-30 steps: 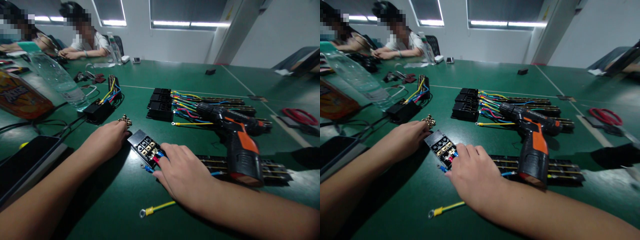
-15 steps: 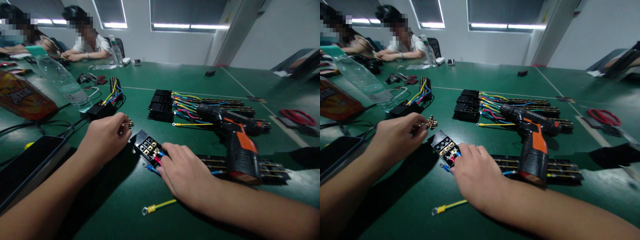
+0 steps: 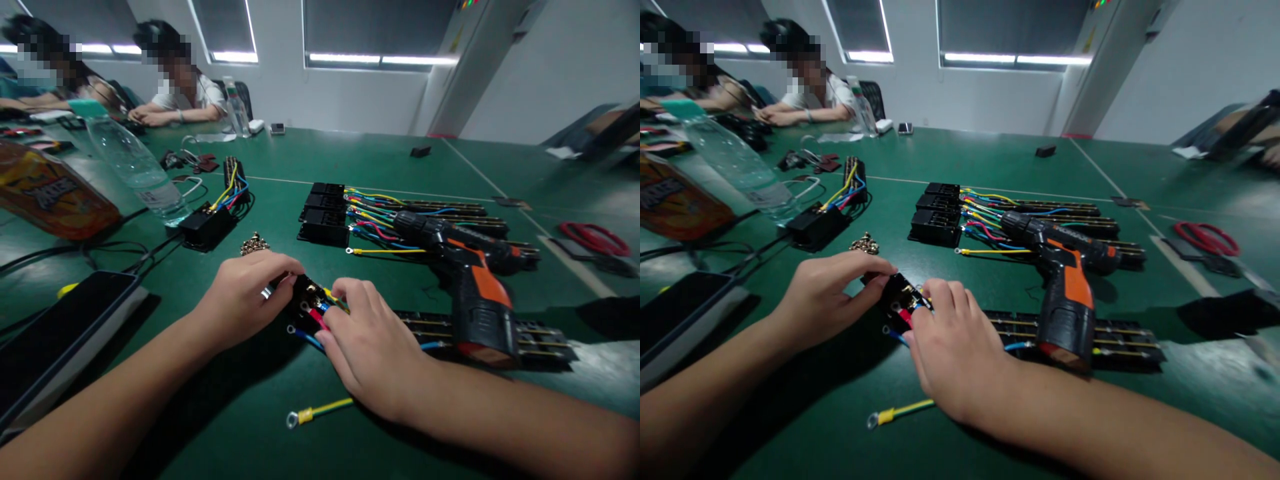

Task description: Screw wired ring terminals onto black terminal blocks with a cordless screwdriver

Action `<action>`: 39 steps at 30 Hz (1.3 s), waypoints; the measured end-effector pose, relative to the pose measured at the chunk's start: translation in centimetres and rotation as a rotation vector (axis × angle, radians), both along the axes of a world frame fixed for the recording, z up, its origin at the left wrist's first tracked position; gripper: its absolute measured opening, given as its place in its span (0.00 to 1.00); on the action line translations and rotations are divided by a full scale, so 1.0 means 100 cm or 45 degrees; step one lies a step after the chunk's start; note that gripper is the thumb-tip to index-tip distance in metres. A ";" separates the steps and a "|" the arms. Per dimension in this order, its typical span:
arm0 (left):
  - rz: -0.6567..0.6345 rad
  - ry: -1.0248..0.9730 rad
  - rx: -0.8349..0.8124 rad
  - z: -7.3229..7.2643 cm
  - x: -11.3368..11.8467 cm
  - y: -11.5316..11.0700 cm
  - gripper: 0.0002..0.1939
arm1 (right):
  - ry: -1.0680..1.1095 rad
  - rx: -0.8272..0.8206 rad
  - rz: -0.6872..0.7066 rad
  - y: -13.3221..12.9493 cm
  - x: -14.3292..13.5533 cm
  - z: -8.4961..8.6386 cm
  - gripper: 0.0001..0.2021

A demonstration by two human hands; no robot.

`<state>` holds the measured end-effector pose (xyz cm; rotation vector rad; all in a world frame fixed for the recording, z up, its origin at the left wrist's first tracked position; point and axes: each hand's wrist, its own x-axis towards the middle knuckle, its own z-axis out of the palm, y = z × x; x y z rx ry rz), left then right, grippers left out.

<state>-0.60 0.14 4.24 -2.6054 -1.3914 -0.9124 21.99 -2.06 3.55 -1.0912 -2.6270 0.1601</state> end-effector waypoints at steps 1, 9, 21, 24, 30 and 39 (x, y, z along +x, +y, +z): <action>0.021 -0.012 -0.006 -0.001 0.000 0.000 0.07 | 0.008 0.001 -0.003 0.000 0.000 -0.001 0.11; 0.059 0.003 -0.033 -0.002 -0.001 0.002 0.06 | -0.020 0.152 -0.014 -0.001 -0.001 -0.003 0.08; 0.015 -0.036 -0.043 -0.004 -0.001 0.006 0.05 | 0.094 0.007 0.075 0.001 0.002 -0.001 0.10; -0.006 -0.015 -0.033 -0.003 0.000 0.004 0.05 | 0.130 -0.064 0.044 0.001 0.003 -0.001 0.11; -0.080 -0.006 0.001 -0.006 0.002 0.002 0.07 | 0.118 -0.117 -0.068 0.002 0.000 -0.001 0.10; -0.084 -0.123 -0.038 -0.005 0.005 0.002 0.06 | 0.015 -0.146 -0.012 0.002 0.000 0.004 0.11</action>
